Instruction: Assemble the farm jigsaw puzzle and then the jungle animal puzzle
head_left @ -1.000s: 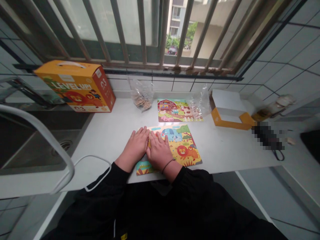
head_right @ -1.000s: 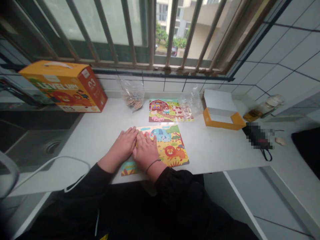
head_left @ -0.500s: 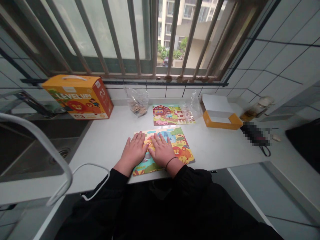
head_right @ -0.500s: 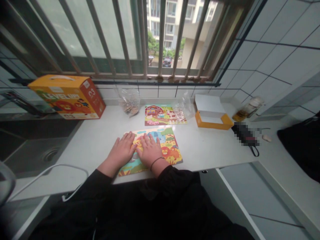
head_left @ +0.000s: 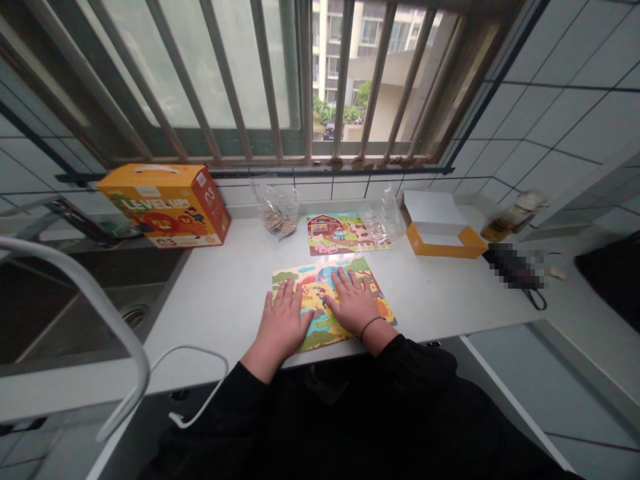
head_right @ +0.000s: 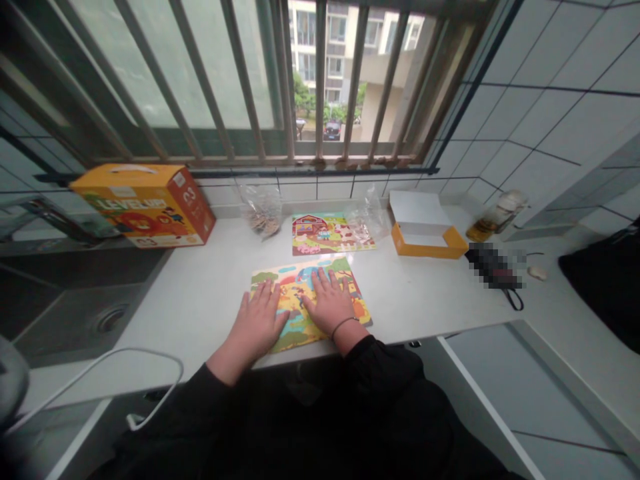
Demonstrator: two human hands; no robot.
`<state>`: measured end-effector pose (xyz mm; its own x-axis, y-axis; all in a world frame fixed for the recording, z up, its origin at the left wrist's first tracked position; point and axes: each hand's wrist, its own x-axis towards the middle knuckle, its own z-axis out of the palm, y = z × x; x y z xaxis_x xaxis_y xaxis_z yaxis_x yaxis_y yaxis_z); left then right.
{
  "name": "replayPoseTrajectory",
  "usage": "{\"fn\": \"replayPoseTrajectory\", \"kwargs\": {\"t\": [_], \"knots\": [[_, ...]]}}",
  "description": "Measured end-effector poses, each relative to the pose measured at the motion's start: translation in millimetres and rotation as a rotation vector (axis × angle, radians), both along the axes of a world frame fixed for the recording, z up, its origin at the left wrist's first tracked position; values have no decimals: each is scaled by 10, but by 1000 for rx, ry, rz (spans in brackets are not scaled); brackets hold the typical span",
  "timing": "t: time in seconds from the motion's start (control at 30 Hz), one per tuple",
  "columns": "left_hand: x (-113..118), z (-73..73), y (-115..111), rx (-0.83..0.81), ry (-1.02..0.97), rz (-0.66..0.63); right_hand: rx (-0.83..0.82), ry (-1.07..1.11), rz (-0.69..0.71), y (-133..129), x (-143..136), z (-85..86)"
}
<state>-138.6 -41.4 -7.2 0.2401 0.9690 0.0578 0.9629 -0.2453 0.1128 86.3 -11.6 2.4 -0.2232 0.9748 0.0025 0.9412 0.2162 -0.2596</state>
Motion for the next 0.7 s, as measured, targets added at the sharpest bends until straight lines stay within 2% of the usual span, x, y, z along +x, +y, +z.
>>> {"fn": "replayPoseTrajectory", "kwargs": {"t": [0.17, 0.27, 0.53, 0.7], "knots": [[229, -87, -416, -6, -7, -95, 36, -11, 0, -23, -16, -60], [278, -135, -568, -18, 0, -152, 32, -27, -20, -38, -46, -54], [109, -237, -760, 120, 51, -164, -128, -73, -93, -126, -206, -13], [-21, -251, -988, 163, 73, -155, -193, -100, -99, -149, -309, 127]]}}
